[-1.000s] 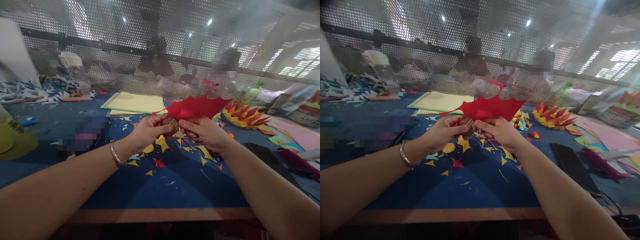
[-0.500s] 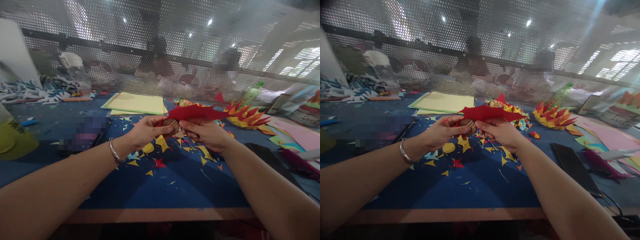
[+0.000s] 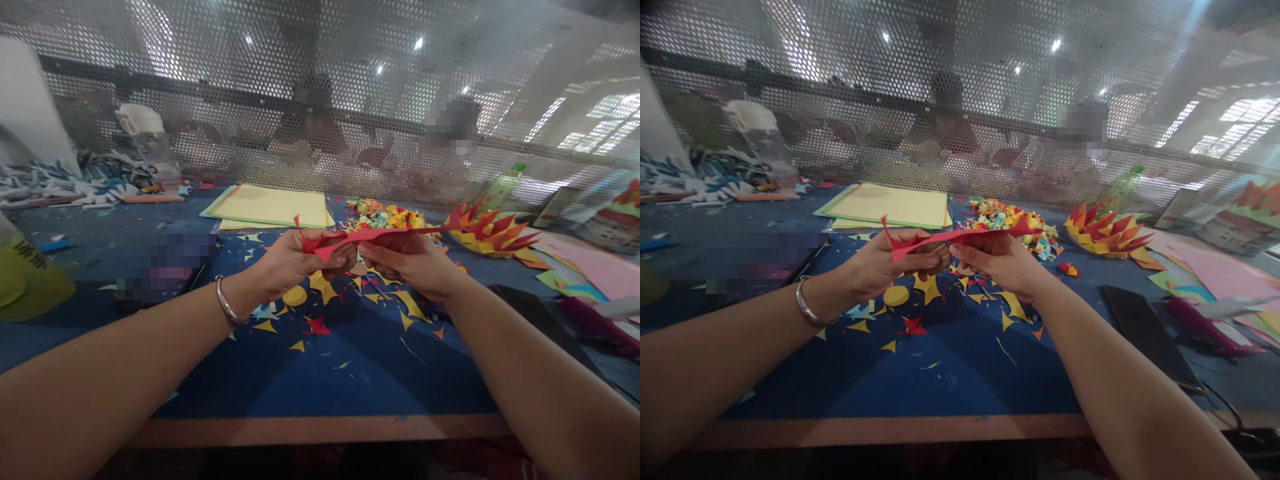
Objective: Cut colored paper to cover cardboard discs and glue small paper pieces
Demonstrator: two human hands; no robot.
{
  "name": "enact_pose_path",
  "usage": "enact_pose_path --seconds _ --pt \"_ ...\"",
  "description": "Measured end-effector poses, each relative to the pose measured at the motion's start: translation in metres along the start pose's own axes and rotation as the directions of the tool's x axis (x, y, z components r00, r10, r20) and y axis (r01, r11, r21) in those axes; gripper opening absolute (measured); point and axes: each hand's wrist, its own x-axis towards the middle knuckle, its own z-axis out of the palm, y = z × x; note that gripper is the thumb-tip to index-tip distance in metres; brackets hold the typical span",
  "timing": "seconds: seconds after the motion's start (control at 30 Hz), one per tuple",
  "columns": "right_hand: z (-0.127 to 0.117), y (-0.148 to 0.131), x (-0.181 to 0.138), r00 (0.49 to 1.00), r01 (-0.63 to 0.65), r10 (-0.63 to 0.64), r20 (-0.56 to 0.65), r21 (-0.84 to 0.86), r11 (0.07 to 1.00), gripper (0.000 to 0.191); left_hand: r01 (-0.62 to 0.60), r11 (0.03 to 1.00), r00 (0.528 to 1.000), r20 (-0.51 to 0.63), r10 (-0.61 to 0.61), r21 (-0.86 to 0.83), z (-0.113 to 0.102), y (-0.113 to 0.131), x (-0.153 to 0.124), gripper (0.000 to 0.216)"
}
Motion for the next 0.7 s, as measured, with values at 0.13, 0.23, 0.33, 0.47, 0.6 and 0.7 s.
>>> enact_pose_path --seconds 0.13,0.23,0.33,0.47,0.6,0.7 --pt "0.0004 -0.0008 -0.0002 1.000 0.022 -0.022 -0.012 0.013 1.000 0.031 -0.038 0.999 0.998 0.054 0.038 -0.006 -0.0021 0.0001 -0.0014 0.013" --pt "0.0002 -0.0020 0.0003 0.999 0.034 -0.034 0.002 -0.003 0.999 0.030 0.010 1.000 1.000 -0.017 -0.010 -0.002 -0.0056 -0.0034 -0.0007 0.014" --pt "-0.0011 -0.0043 0.0000 0.999 0.050 -0.049 0.008 -0.066 0.997 0.031 0.044 0.999 0.997 -0.065 -0.043 0.015 -0.0078 -0.0062 0.0005 0.017" --pt "-0.0040 -0.0069 -0.0012 0.998 0.059 -0.052 0.035 -0.215 0.975 0.043 0.082 0.997 0.993 -0.092 -0.080 0.016 -0.0068 -0.0056 0.0009 0.018" --pt "-0.0051 -0.0074 -0.0012 0.999 0.042 -0.034 0.031 -0.286 0.957 0.051 0.078 0.997 0.993 -0.092 -0.076 0.015 -0.0048 -0.0036 0.0004 0.014" --pt "-0.0059 -0.0060 -0.0005 0.998 0.054 -0.043 0.046 -0.286 0.957 0.050 0.092 0.994 0.992 -0.091 -0.088 0.049 -0.0051 -0.0031 0.0006 0.014"
